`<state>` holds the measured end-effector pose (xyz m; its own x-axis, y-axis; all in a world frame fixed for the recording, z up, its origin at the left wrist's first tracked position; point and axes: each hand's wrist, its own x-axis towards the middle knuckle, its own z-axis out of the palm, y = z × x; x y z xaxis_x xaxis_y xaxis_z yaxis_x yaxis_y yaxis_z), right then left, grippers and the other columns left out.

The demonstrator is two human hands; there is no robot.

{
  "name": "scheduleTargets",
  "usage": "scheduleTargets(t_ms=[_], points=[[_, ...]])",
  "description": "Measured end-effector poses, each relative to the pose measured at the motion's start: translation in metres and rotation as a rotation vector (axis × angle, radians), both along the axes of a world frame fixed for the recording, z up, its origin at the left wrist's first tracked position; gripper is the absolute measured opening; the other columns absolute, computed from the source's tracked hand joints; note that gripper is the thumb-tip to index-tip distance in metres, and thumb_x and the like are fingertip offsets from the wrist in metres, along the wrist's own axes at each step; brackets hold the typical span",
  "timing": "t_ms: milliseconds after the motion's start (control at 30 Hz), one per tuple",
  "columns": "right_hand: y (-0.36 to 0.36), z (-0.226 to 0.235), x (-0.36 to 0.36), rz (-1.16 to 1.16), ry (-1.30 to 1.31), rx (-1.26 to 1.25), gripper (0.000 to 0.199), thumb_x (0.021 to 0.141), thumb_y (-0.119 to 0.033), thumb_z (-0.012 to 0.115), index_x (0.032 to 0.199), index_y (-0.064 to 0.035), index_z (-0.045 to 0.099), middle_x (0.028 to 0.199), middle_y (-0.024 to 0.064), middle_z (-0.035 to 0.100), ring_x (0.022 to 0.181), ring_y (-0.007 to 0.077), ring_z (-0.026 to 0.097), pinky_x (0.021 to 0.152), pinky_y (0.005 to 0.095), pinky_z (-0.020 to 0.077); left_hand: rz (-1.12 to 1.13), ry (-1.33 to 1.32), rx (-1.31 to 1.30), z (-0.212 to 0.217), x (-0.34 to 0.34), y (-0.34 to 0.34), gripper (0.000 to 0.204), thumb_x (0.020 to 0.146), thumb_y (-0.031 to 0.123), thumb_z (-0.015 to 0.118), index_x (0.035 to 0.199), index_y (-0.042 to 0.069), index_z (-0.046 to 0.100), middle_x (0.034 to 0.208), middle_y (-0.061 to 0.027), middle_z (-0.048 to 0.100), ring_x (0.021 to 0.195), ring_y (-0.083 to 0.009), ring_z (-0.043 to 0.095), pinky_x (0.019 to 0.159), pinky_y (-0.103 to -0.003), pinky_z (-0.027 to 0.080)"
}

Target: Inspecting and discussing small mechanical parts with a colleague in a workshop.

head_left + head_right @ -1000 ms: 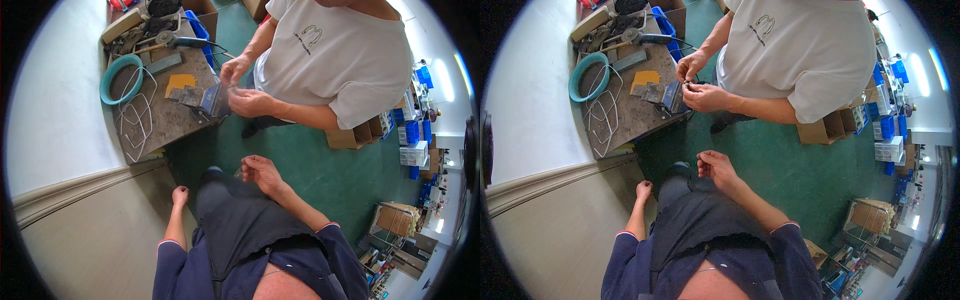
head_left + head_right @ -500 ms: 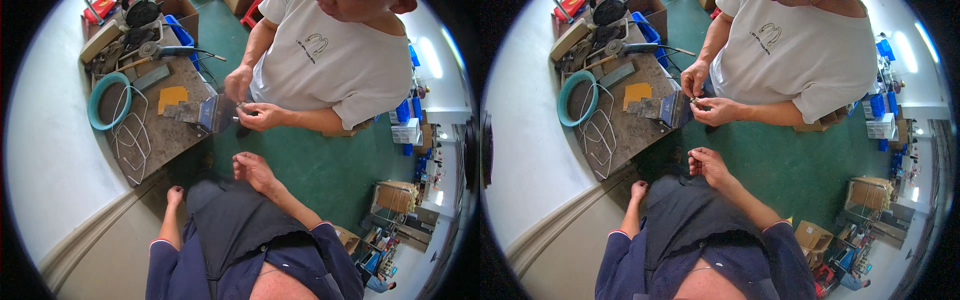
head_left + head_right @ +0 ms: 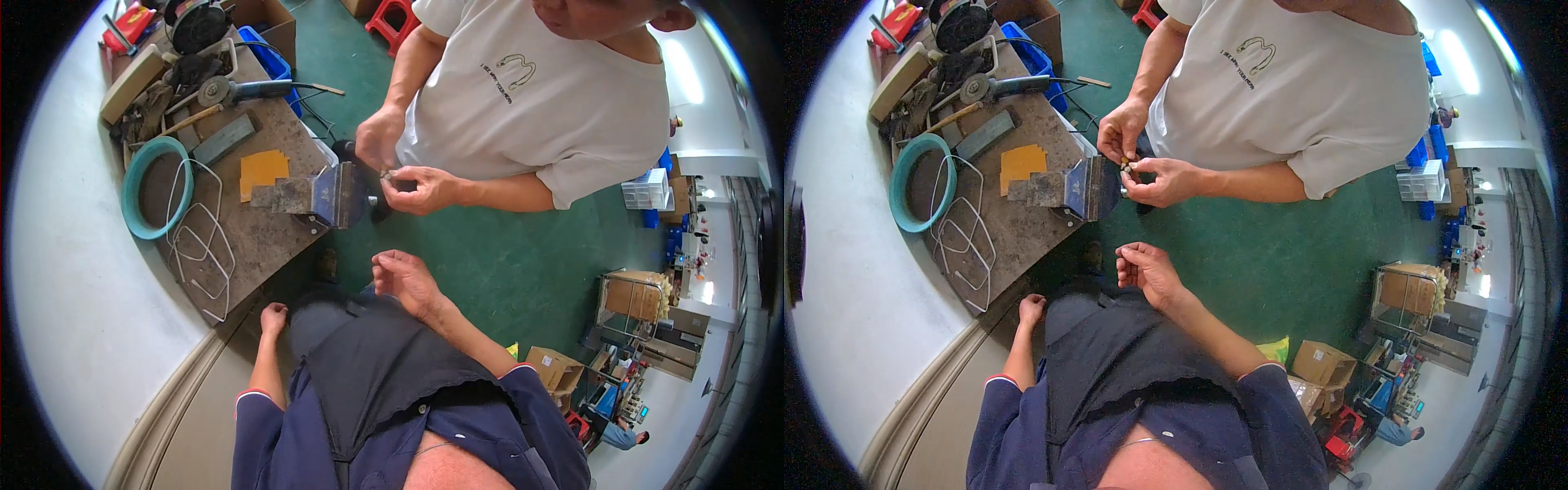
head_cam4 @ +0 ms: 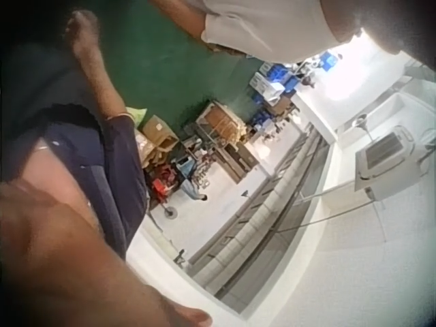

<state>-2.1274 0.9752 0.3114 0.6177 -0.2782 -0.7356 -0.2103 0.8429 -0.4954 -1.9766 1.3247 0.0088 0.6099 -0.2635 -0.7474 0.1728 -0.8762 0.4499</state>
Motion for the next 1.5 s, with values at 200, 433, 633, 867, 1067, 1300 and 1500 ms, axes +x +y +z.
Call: scheduleTargets(t_ms=[200, 433, 633, 867, 1067, 1300, 1500], points=[[-0.007, 0.001, -0.002, 0.001, 0.025, 0.000, 0.014, 0.096, -0.018, 0.060, 0.100, -0.0041, 0.060, 0.081, 0.0036, 0.063, 0.068, 0.0142, 0.062, 0.062, 0.0307, 0.0547, -0.061, -0.042, -0.017, 0.016, -0.005, -0.018, 0.024, 0.083, 0.021, 0.069, 0.101, 0.005, 0.072, 0.094, -0.0135, 0.073, 0.088, -0.0257, 0.070, 0.080, -0.037, 0.053], [-0.012, 0.000, -0.007, 0.003, 0.028, 0.006, 0.014, 0.096, -0.017, 0.061, 0.099, -0.0037, 0.061, 0.080, 0.0040, 0.064, 0.068, 0.0143, 0.062, 0.062, 0.0309, 0.0549, 0.046, 0.041, -0.010, 0.020, -0.003, -0.023, 0.023, 0.083, 0.019, 0.069, 0.101, 0.004, 0.071, 0.093, -0.0140, 0.072, 0.082, -0.0258, 0.070, 0.076, -0.037, 0.054], [-0.013, 0.001, -0.011, -0.034, 0.019, 0.038, 0.015, 0.095, -0.018, 0.063, 0.099, -0.0038, 0.062, 0.080, 0.0044, 0.065, 0.067, 0.0149, 0.062, 0.062, 0.0310, 0.0546, 0.008, -0.026, -0.046, 0.011, -0.009, -0.021, 0.023, 0.083, 0.019, 0.068, 0.100, 0.003, 0.071, 0.090, -0.0137, 0.072, 0.082, -0.0249, 0.070, 0.074, -0.037, 0.054], [-0.013, 0.001, -0.012, -0.031, 0.011, 0.031, 0.015, 0.095, -0.017, 0.063, 0.098, -0.0033, 0.062, 0.079, 0.0047, 0.065, 0.066, 0.0153, 0.062, 0.062, 0.0308, 0.0541, 0.059, 0.047, -0.047, 0.016, -0.012, -0.025, 0.023, 0.083, 0.019, 0.068, 0.100, 0.003, 0.070, 0.089, -0.0134, 0.072, 0.082, -0.0245, 0.070, 0.073, -0.037, 0.054], [-0.014, 0.004, -0.014, -0.038, 0.024, 0.023, 0.015, 0.095, -0.018, 0.063, 0.098, -0.0029, 0.061, 0.080, 0.0051, 0.064, 0.066, 0.0155, 0.062, 0.061, 0.0308, 0.0538, -0.033, -0.036, -0.007, 0.025, -0.012, -0.025, 0.023, 0.083, 0.019, 0.068, 0.100, 0.003, 0.071, 0.090, -0.0130, 0.072, 0.081, -0.0238, 0.070, 0.072, -0.037, 0.054], [-0.015, -0.002, -0.018, -0.033, 0.014, 0.024, 0.017, 0.095, -0.018, 0.062, 0.100, -0.0023, 0.061, 0.080, 0.0050, 0.064, 0.067, 0.0162, 0.062, 0.062, 0.0310, 0.0532, 0.033, 0.034, -0.015, 0.020, -0.015, -0.030, 0.024, 0.083, 0.019, 0.068, 0.100, 0.003, 0.071, 0.092, -0.0136, 0.072, 0.086, -0.0251, 0.070, 0.077, -0.037, 0.053], [-0.016, -0.004, -0.020, -0.012, 0.033, 0.020, 0.016, 0.096, -0.019, 0.062, 0.100, -0.0027, 0.062, 0.081, 0.0047, 0.064, 0.068, 0.0162, 0.062, 0.063, 0.0310, 0.0528, 0.010, -0.021, -0.074, 0.025, -0.018, -0.046, 0.023, 0.083, 0.017, 0.067, 0.101, 0.002, 0.071, 0.092, -0.0142, 0.072, 0.086, -0.0255, 0.070, 0.078, -0.036, 0.053]])
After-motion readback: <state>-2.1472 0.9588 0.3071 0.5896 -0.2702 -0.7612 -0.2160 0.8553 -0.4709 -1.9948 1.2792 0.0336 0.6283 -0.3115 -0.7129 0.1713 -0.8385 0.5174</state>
